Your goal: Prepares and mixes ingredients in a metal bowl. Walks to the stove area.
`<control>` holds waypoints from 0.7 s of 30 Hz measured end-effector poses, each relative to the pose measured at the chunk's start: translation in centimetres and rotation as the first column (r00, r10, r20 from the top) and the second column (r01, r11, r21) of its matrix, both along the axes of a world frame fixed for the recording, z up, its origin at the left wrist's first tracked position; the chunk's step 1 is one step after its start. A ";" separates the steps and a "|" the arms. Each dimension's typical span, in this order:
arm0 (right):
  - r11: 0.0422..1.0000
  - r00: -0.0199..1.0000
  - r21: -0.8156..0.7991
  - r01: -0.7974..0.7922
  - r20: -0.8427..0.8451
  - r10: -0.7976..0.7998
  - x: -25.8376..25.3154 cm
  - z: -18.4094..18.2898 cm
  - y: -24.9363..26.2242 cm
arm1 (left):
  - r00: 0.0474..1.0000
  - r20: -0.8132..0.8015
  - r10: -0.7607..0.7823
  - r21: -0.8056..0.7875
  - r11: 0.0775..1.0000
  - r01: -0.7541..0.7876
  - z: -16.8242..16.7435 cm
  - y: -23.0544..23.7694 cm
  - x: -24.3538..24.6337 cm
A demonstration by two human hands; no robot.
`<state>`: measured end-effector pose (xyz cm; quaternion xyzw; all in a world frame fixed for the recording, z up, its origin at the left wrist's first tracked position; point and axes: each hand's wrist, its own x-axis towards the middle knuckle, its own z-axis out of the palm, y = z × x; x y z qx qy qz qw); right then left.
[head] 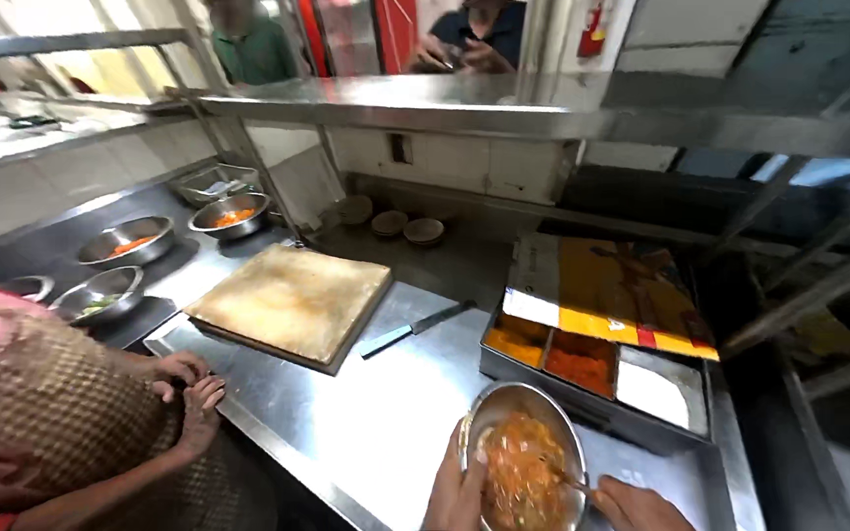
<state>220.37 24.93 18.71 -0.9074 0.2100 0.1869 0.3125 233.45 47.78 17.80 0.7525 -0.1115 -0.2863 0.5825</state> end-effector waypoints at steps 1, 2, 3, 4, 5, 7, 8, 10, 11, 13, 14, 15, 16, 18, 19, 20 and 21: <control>0.999 0.997 0.038 -0.028 -0.076 0.031 0.0 0.4 0.4 | 1.000 0.002 0.007 0.006 1.000 -0.007 -0.2 -0.1 -0.1; 0.993 0.994 0.102 -0.058 -0.086 0.067 0.0 0.4 0.6 | 1.000 0.014 0.014 0.008 1.000 -0.015 -0.5 0.0 0.0; 0.984 0.997 0.170 -0.056 -0.048 0.065 -0.1 0.4 0.6 | 1.000 0.023 0.018 0.011 1.000 -0.019 -0.8 0.0 0.0; 0.979 1.000 0.201 -0.017 -0.010 0.020 -0.2 0.4 0.4 | 0.999 0.032 0.014 0.013 1.000 -0.015 -1.0 0.1 -0.1; 0.985 0.999 0.168 0.034 -0.007 -0.033 -0.2 0.4 0.2 | 0.999 0.044 0.010 0.013 1.000 -0.010 -1.2 0.1 -0.1; 0.999 0.989 0.033 0.039 -0.142 -0.034 0.3 1.1 0.4 | 0.998 0.057 0.009 0.017 1.000 -0.010 -1.1 0.1 -0.1; 0.998 0.988 0.064 0.001 -0.157 0.009 0.3 1.0 0.6 | 0.999 0.053 0.010 0.015 1.000 -0.011 -0.9 0.1 0.0; 0.986 0.998 0.163 -0.042 -0.049 0.051 -0.1 0.5 0.5 | 0.999 0.041 0.018 0.002 1.000 -0.018 -0.8 0.1 0.1; 0.984 1.000 0.178 -0.007 0.015 0.005 -0.2 0.2 0.3 | 0.999 0.035 0.017 -0.004 1.000 -0.017 -0.9 0.2 0.1; 0.996 0.997 0.071 0.054 -0.054 -0.050 0.3 0.6 0.4 | 0.999 0.041 0.017 -0.015 1.000 -0.016 -1.1 0.2 0.1; 0.999 0.992 0.046 0.025 -0.123 -0.019 0.5 0.9 0.6 | 0.999 0.042 0.020 -0.016 1.000 -0.020 -1.1 0.1 0.0; 0.996 0.992 0.087 -0.008 -0.128 0.019 0.4 0.9 0.9 | 0.999 0.040 0.020 -0.014 1.000 -0.020 -1.2 0.0 0.0; 0.990 0.995 0.136 -0.033 -0.091 0.046 0.2 0.9 0.9 | 0.999 0.038 0.020 -0.014 1.000 -0.019 -1.2 -0.1 0.1; 0.987 1.000 0.160 0.021 -0.012 -0.020 0.0 0.7 0.8 | 0.999 0.030 0.030 -0.016 0.999 -0.030 -1.2 0.0 0.0; 0.994 0.998 0.101 0.042 -0.050 -0.037 0.1 0.7 0.9 | 0.999 0.036 0.038 -0.017 0.999 -0.037 -1.3 0.0 -0.2; 0.999 0.993 0.050 0.015 -0.116 -0.009 0.3 0.7 1.1 | 0.998 0.041 0.043 -0.016 0.999 -0.043 -1.3 0.1 -0.3; 0.997 0.992 0.074 -0.017 -0.127 0.026 0.3 0.5 1.2 | 0.998 0.043 0.046 -0.019 0.999 -0.046 -1.2 0.0 -0.2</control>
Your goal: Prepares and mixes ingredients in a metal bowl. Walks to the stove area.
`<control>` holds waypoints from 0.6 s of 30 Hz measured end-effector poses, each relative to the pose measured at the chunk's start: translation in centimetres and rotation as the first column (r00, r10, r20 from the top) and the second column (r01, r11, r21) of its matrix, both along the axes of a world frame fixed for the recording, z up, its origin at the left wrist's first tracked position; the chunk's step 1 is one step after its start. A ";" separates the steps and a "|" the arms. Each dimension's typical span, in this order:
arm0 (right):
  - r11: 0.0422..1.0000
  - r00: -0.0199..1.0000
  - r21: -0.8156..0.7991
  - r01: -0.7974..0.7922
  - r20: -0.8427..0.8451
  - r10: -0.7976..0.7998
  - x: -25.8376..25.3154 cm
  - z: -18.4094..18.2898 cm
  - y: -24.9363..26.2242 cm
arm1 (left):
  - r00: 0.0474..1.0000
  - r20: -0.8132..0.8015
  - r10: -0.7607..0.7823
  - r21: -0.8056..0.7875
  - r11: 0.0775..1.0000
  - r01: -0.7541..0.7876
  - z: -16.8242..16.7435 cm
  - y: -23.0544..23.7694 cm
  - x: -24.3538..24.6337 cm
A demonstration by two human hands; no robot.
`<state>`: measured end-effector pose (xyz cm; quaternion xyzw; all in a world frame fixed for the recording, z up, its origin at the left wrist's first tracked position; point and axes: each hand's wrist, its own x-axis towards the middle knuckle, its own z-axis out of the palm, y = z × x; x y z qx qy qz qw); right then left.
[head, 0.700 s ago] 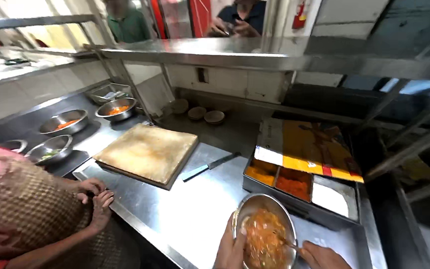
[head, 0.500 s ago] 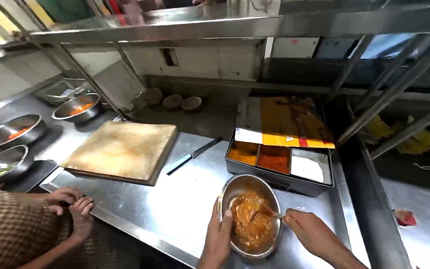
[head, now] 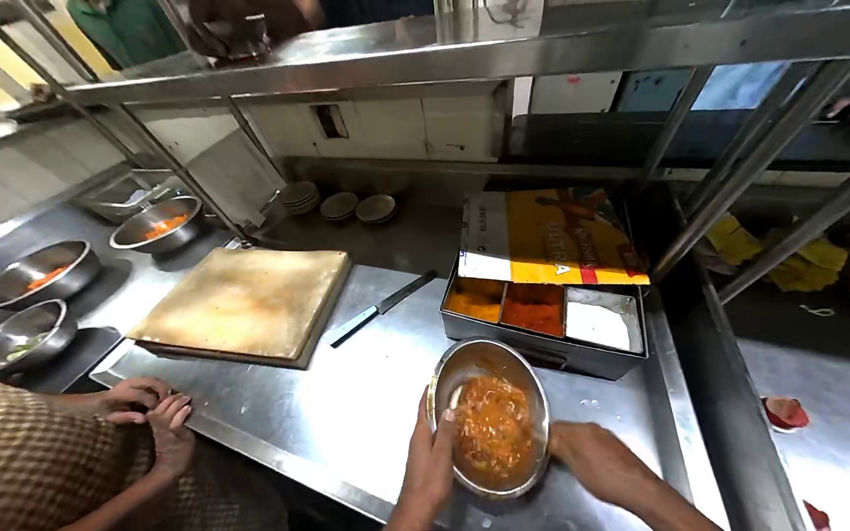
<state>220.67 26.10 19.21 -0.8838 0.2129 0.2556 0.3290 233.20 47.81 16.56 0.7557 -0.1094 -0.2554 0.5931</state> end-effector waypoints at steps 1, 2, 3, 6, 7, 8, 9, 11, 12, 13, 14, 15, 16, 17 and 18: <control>0.999 0.999 0.046 -0.016 0.031 0.015 -0.1 0.0 0.0 | 1.000 -0.004 0.003 -0.006 1.000 -0.004 0.1 -0.1 0.1; 0.996 0.996 0.091 0.004 0.084 -0.012 -0.3 0.0 -0.1 | 1.000 -0.011 0.008 -0.014 1.000 -0.009 0.1 -0.1 0.0; 0.993 0.990 0.103 0.059 0.118 -0.071 -0.4 0.0 -0.2 | 1.000 -0.017 0.016 -0.022 1.000 -0.016 0.0 0.0 -0.2; 0.999 1.000 -0.024 0.021 -0.019 -0.021 0.2 0.6 0.1 | 0.999 -0.014 0.042 -0.049 0.998 -0.043 -0.1 0.0 -0.4; 1.000 1.000 0.000 -0.013 -0.012 0.013 0.0 0.7 0.2 | 0.999 -0.019 0.047 -0.053 0.997 -0.048 0.0 0.0 -0.3; 0.999 0.999 0.035 -0.009 0.040 0.008 -0.1 1.0 0.2 | 0.998 -0.026 0.054 -0.061 0.997 -0.056 0.0 0.0 -0.2; 0.998 0.995 0.057 0.030 0.096 -0.035 -0.3 1.3 0.1 | 0.998 -0.034 0.060 -0.069 0.996 -0.063 0.2 0.0 -0.2; 0.995 0.994 -0.035 0.093 0.063 -0.090 -0.2 1.8 0.3 | 0.998 -0.039 0.058 -0.080 0.995 -0.061 0.4 0.0 -0.3; 0.996 0.998 -0.065 0.059 0.007 -0.059 -0.1 1.9 0.7 | 0.999 -0.034 0.041 -0.076 0.996 -0.043 0.5 -0.1 -0.4; 0.999 1.000 -0.044 0.018 -0.009 -0.019 -0.3 1.9 0.9 | 0.999 -0.028 0.024 -0.069 0.997 -0.026 0.6 -0.1 -0.4; 1.000 1.000 -0.002 0.002 0.024 -0.002 -0.5 1.9 1.0 | 1.000 -0.022 0.016 -0.068 0.998 -0.017 0.7 0.0 -0.3; 0.999 0.996 0.043 0.026 0.085 -0.030 -0.8 1.9 0.8 | 1.000 -0.019 0.020 -0.076 0.997 -0.021 0.8 0.0 -0.3; 0.995 0.988 0.056 0.079 0.126 -0.086 -1.1 1.8 0.8 | 1.000 -0.020 0.020 -0.085 0.996 -0.022 0.9 0.2 -0.4; 0.994 0.988 0.011 0.112 0.108 -0.113 -1.2 1.9 0.9 | 1.000 -0.016 0.012 -0.085 0.996 -0.014 1.0 0.4 -0.4; 0.994 0.994 -0.045 0.103 0.049 -0.100 -1.1 2.1 1.1 | 1.000 -0.013 -0.001 -0.081 0.997 0.000 1.2 0.6 -0.5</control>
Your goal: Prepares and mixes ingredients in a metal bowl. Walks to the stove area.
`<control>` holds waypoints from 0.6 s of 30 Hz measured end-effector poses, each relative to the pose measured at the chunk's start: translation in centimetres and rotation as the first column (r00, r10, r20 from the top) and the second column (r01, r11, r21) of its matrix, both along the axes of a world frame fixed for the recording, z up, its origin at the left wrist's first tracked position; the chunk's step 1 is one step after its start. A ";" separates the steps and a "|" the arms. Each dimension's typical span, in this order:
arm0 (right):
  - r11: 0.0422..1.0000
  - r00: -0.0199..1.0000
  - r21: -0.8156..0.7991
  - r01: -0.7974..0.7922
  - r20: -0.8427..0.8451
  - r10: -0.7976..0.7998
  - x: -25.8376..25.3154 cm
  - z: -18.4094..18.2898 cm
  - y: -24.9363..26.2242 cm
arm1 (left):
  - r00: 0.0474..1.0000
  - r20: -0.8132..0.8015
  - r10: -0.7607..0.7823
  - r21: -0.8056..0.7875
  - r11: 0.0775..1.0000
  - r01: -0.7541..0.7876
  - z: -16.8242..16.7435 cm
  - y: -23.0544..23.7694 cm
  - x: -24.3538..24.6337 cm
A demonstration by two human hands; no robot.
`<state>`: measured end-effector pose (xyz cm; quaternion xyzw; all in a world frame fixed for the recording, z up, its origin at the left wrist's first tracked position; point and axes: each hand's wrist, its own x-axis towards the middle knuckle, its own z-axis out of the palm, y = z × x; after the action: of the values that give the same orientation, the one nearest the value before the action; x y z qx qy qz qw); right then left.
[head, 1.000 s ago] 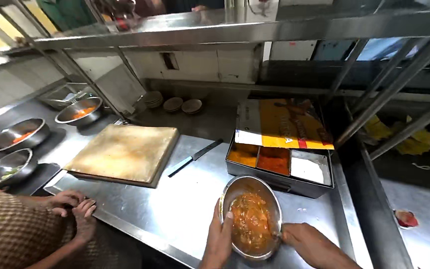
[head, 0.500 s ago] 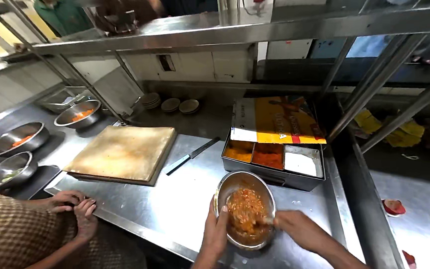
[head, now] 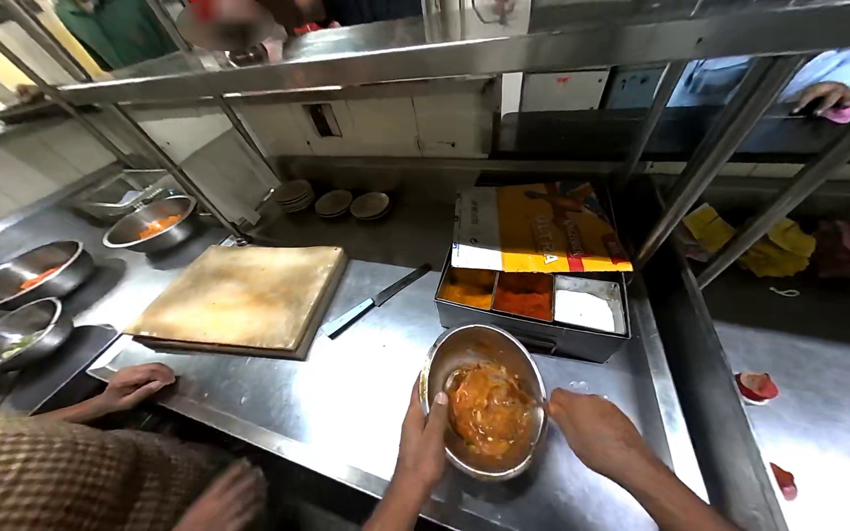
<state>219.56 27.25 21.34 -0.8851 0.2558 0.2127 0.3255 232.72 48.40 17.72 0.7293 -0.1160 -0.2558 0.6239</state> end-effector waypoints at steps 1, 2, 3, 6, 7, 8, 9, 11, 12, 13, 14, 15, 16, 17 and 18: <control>1.000 1.000 0.013 -0.021 -0.018 0.021 -0.1 -0.1 0.3 | 1.000 0.006 -0.018 0.006 1.000 0.018 0.1 0.2 0.1; 0.998 0.999 0.056 -0.038 0.019 0.037 -0.4 -0.2 0.5 | 0.999 0.016 -0.032 0.010 0.999 0.032 0.2 0.3 0.3; 0.994 0.997 0.104 -0.022 0.082 0.013 -0.7 -0.3 0.7 | 0.999 0.016 -0.041 0.006 0.999 0.041 0.3 0.5 0.5; 0.994 0.993 0.040 0.097 0.068 -0.100 -1.4 -0.3 1.5 | 0.997 -0.007 -0.075 -0.013 0.997 0.075 0.2 0.8 0.6; 0.997 0.997 0.029 0.073 0.013 -0.074 -1.6 -0.4 2.0 | 0.995 -0.009 -0.095 -0.014 0.995 0.095 0.2 0.8 0.6; 0.997 0.998 0.060 0.053 0.018 -0.054 -1.9 -0.6 2.4 | 0.993 -0.009 -0.119 -0.012 0.993 0.119 0.1 0.9 0.8; 0.993 0.995 0.096 0.065 0.064 -0.071 -2.4 -0.7 2.5 | 0.991 -0.011 -0.134 -0.019 0.991 0.134 0.0 0.8 1.0; 0.980 0.975 0.096 0.174 0.120 -0.185 -3.0 -0.9 2.7 | 0.988 -0.031 -0.148 -0.034 0.988 0.147 -0.2 0.8 1.1; 0.981 0.980 0.040 0.191 0.053 -0.193 -3.0 -0.5 3.0 | 0.987 -0.035 -0.158 -0.033 0.987 0.157 -0.2 0.8 0.9; 0.986 0.986 0.012 0.164 -0.018 -0.164 -2.9 -0.2 3.4 | 0.984 -0.034 -0.177 -0.028 0.984 0.176 -0.1 0.8 0.7; 0.991 0.991 0.028 0.129 -0.030 -0.128 -3.1 -0.1 3.7 | 0.980 -0.032 -0.199 -0.022 0.980 0.198 -0.1 0.7 0.6; 0.993 0.994 0.057 0.106 0.015 -0.107 -3.6 -0.1 3.7 | 0.977 -0.030 -0.213 -0.022 0.977 0.213 -0.3 0.7 0.5; 0.989 0.988 0.085 0.119 0.089 -0.126 -4.1 -0.1 3.4 | 0.976 -0.035 -0.216 -0.031 0.976 0.215 -0.4 0.8 0.2; 0.983 0.974 0.092 0.162 0.144 -0.174 -4.7 -0.3 3.1 | 0.976 -0.038 -0.213 -0.044 0.977 0.211 -0.4 0.9 -0.2; 0.978 0.968 0.045 0.202 0.140 -0.206 -5.1 -0.2 2.9 | 0.978 -0.034 -0.204 -0.052 0.978 0.202 -0.3 0.9 -0.7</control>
<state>214.51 30.12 21.13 -0.8621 0.3180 0.1175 0.3766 232.00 49.32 17.42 0.6932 -0.1838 -0.3296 0.6141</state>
